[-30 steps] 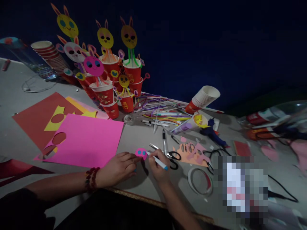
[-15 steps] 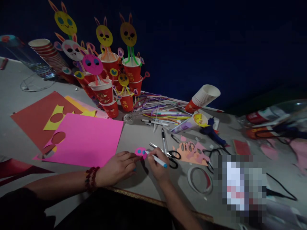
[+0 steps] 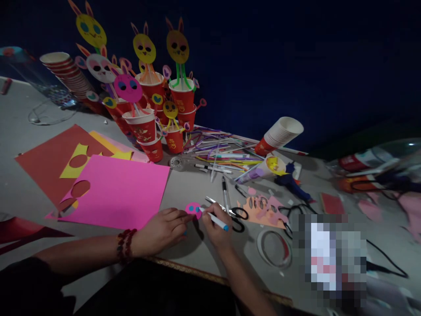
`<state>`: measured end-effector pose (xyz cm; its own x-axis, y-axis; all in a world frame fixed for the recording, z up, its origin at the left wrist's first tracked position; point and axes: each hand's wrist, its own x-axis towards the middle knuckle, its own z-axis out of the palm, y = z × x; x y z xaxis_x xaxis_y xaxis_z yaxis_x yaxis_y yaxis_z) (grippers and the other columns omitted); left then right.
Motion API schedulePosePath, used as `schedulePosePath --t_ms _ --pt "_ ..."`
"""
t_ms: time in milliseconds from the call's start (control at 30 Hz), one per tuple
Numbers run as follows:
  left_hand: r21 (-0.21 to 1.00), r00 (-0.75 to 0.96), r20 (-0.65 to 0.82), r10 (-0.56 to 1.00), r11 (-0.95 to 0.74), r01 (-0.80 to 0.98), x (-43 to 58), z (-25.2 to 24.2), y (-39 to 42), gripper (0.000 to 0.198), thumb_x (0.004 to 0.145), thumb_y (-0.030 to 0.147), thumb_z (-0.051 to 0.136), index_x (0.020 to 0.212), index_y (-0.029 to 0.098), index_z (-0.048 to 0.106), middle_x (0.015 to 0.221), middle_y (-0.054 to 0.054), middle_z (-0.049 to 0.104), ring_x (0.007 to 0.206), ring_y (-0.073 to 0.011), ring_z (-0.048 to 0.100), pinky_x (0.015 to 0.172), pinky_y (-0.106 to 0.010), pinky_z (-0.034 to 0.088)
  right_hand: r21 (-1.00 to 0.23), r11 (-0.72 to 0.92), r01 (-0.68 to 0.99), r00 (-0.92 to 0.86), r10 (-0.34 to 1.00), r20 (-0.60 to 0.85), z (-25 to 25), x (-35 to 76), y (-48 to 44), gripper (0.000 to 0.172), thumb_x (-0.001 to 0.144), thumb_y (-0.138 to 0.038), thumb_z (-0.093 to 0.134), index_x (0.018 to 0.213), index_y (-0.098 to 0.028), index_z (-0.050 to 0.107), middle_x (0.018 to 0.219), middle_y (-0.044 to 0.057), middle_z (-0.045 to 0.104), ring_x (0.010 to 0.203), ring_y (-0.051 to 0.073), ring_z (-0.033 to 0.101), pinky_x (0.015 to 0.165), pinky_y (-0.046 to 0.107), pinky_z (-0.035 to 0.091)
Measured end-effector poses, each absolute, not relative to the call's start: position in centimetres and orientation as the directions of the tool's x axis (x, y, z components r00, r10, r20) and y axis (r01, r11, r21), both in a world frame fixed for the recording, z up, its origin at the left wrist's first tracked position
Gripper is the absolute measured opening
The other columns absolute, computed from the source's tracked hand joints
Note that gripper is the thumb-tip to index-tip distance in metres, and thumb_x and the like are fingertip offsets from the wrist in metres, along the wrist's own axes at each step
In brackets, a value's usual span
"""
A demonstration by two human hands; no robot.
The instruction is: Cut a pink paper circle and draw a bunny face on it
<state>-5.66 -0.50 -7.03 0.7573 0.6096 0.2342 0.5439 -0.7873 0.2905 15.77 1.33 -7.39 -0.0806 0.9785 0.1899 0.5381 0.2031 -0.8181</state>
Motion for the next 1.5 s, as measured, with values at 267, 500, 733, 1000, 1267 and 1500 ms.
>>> schedulePosePath --t_ms 267,500,733,1000,1267,1500 --pt "0.281 0.761 0.245 0.6 -0.795 0.537 -5.67 -6.98 -0.54 0.015 0.093 0.029 0.062 0.098 0.014 0.061 0.129 -0.011 0.064 0.114 -0.0228 0.057 0.09 -0.037 0.046 -0.818 0.198 0.539 -0.071 0.979 0.19 -7.22 15.72 1.35 0.016 0.084 -0.026 0.052 0.068 -0.023 0.055 0.056 -0.005 0.055 0.05 0.014 0.051 0.051 0.026 0.04" --pt "0.296 0.754 0.243 0.611 -0.787 0.542 -5.66 -7.01 -0.54 0.014 0.094 0.028 0.061 0.097 0.015 0.061 0.129 -0.011 0.065 0.115 -0.0224 0.057 0.091 -0.037 0.046 -0.816 0.195 0.544 -0.064 0.979 0.192 -7.23 15.73 1.27 0.016 0.083 -0.024 0.051 0.068 -0.023 0.054 0.057 -0.004 0.056 0.052 0.015 0.053 0.052 0.025 0.04" --pt "0.297 0.754 0.24 0.611 -0.786 0.543 -5.65 -7.1 -0.57 0.013 0.094 0.028 0.06 0.096 0.015 0.061 0.129 -0.012 0.064 0.115 -0.0227 0.058 0.091 -0.038 0.047 -0.804 0.221 0.552 -0.064 0.973 0.223 -7.04 15.63 1.31 0.017 0.082 -0.023 0.05 0.065 -0.023 0.053 0.056 -0.004 0.055 0.051 0.014 0.051 0.051 0.025 0.039" --pt "0.312 0.751 0.231 0.618 -0.779 0.544 -5.67 -7.13 -0.58 0.013 0.095 0.029 0.058 0.097 0.016 0.061 0.131 -0.01 0.064 0.115 -0.0229 0.058 0.091 -0.038 0.047 -0.803 0.236 0.548 -0.063 0.968 0.242 -7.1 15.71 1.27 0.016 0.081 -0.022 0.05 0.065 -0.023 0.054 0.055 -0.005 0.053 0.05 0.014 0.051 0.052 0.026 0.039" --pt "0.316 0.754 0.228 0.616 -0.779 0.541 -5.66 -6.98 -0.54 0.014 0.096 0.029 0.057 0.097 0.015 0.061 0.132 -0.01 0.063 0.117 -0.0228 0.057 0.093 -0.038 0.046 -0.809 0.244 0.535 -0.073 0.967 0.244 -7.23 15.76 1.22 0.017 0.08 -0.021 0.05 0.063 -0.023 0.053 0.055 -0.005 0.052 0.05 0.014 0.05 0.051 0.026 0.039" --pt "0.314 0.752 0.237 0.615 -0.781 0.539 -5.74 -6.83 -0.55 0.016 0.096 0.031 0.058 0.096 0.015 0.061 0.132 -0.008 0.063 0.117 -0.0228 0.056 0.092 -0.038 0.046 -0.809 0.244 0.535 -0.093 0.969 0.23 -7.25 15.9 1.15 0.017 0.079 -0.019 0.051 0.063 -0.023 0.053 0.055 -0.004 0.053 0.05 0.014 0.05 0.051 0.027 0.038"
